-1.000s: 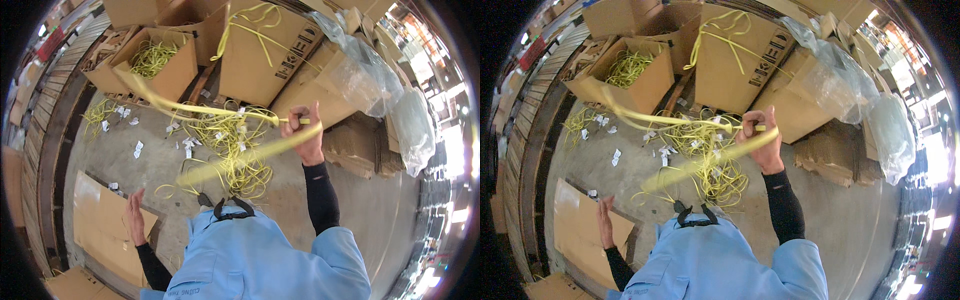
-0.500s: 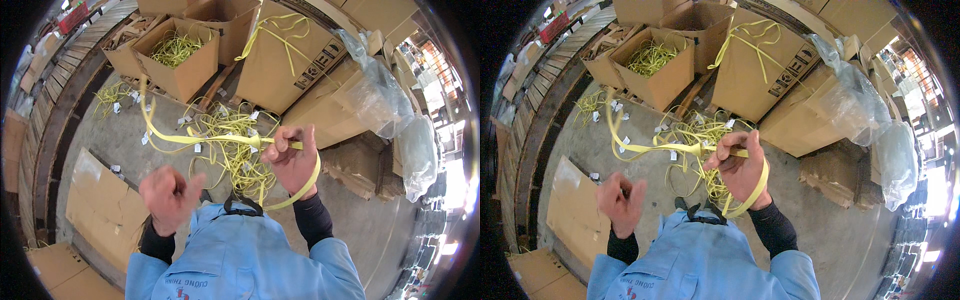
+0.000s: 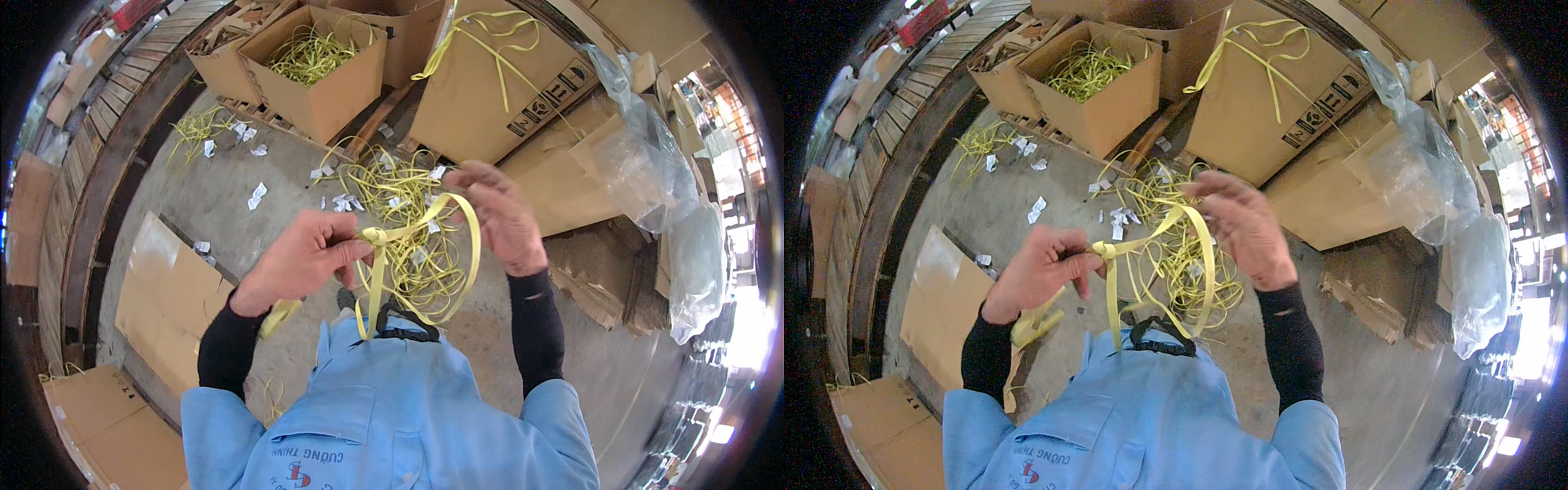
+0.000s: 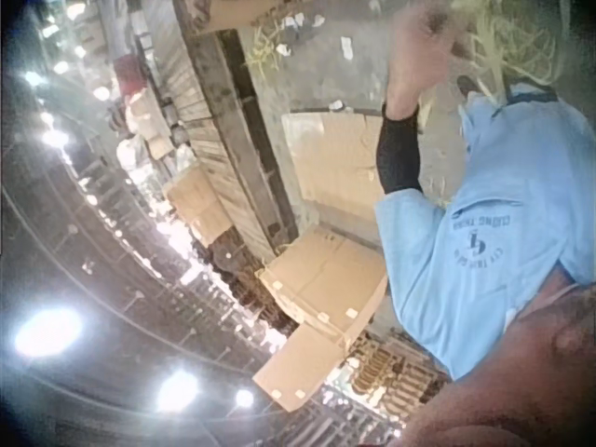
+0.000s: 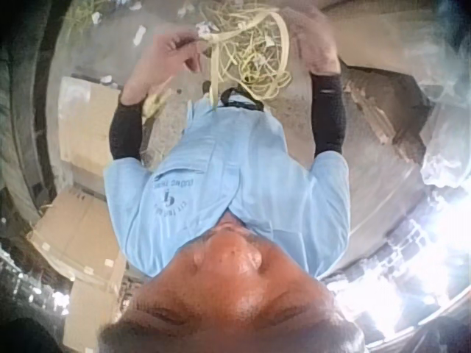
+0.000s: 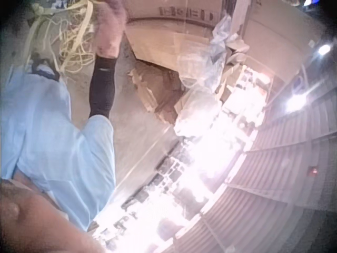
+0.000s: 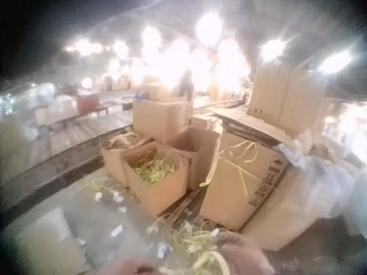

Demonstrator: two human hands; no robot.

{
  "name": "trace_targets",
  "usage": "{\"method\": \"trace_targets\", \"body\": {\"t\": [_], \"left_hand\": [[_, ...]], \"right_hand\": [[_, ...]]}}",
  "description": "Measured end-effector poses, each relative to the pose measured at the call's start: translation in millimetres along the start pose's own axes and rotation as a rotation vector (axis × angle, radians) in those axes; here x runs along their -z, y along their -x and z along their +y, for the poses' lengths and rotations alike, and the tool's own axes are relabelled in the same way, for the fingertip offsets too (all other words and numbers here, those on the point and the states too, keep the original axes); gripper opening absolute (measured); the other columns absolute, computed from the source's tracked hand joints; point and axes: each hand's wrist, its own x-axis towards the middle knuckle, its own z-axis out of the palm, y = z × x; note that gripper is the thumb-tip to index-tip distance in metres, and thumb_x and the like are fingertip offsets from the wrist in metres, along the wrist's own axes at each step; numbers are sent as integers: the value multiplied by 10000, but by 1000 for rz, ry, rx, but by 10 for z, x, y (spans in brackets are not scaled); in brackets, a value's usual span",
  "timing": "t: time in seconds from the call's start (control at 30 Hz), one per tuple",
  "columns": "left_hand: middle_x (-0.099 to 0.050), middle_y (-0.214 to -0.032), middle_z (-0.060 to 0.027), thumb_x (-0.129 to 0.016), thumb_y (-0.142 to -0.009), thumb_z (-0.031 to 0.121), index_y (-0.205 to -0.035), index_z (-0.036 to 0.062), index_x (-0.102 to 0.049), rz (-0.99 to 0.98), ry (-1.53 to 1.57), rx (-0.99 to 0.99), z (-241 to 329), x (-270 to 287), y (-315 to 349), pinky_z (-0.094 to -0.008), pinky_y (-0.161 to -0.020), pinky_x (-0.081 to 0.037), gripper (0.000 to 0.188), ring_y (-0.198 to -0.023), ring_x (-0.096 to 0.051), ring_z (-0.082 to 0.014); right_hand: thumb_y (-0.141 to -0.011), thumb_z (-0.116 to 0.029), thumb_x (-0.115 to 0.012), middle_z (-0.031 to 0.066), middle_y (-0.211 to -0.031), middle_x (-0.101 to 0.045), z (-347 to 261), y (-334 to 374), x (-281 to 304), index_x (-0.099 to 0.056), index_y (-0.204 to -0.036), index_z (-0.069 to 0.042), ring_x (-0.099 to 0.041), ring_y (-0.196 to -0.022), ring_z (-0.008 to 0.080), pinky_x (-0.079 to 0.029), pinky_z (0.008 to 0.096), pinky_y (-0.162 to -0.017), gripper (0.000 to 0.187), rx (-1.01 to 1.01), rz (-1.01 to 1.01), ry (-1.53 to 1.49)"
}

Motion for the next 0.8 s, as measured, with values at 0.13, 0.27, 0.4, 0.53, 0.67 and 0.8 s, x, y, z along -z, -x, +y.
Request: {"method": "trace_targets", "body": {"t": [0.13, 0.27, 0.4, 0.53, 0.67, 0.8], "left_hand": [[-705, -828, -137, -602, -955, 96, -773, 5, -517, -48, 113, 93, 5, 122, -55, -250, -486, -519, 221, -591, -635, -92], [-703, -835, -143, -612, -948, 95, -820, 2, -511, -44, 216, 58, -1, 77, -52, -254, -488, -533, 188, -599, -645, -113], [-698, -832, -136, -628, -940, 90, -852, -21, -521, 38, 203, -40, -46, -13, -1, -266, -506, -534, 177, -621, -661, -137], [-694, -846, -124, -644, -931, 82, -915, -47, -571, 106, 35, -124, -126, -44, 33, -276, -557, -547, 148, -626, -667, -155], [-691, -863, -109, -648, -930, 86, -985, -56, -615, 217, -136, -223, -163, -50, 44, -269, -610, -556, 155, -671, -671, -144], [-691, -848, -88, -695, -887, 70, -998, -46, -637, 246, -22, -189, -166, -75, 49, -252, -639, -528, 171, -728, -658, -125]], "right_hand": [[-881, -130, -680, 149, -1239, -614, -217, 195, -247, -563, -1248, 5, -599, -1146, 261, -493, 404, -976, 408, 408, 409, 512], [-783, -157, -760, 146, -1287, -594, 71, 343, -645, -563, -1275, -34, -553, -1219, 303, -446, 441, -1025, 544, 529, -104, 1165], [-744, -156, -795, 152, -1224, -619, 449, 235, -729, -581, -1259, -49, -578, -1165, 322, -466, 426, -988, 568, 563, -112, 1207], [-789, -136, -769, 134, -1054, -664, 494, 217, -714, -608, -1219, -39, -645, -950, 268, -511, 369, -849, 469, 406, -131, 1040], [-832, -84, -725, 107, -940, -668, 357, 210, -706, -660, -1131, -20, -638, -801, 180, -505, 291, -731, 312, 213, -109, 845], [-867, -105, -704, 58, -884, -677, 343, 147, -685, -700, -1045, -3, -602, -761, 116, -483, 256, -687, 205, 162, -38, 594]]}}
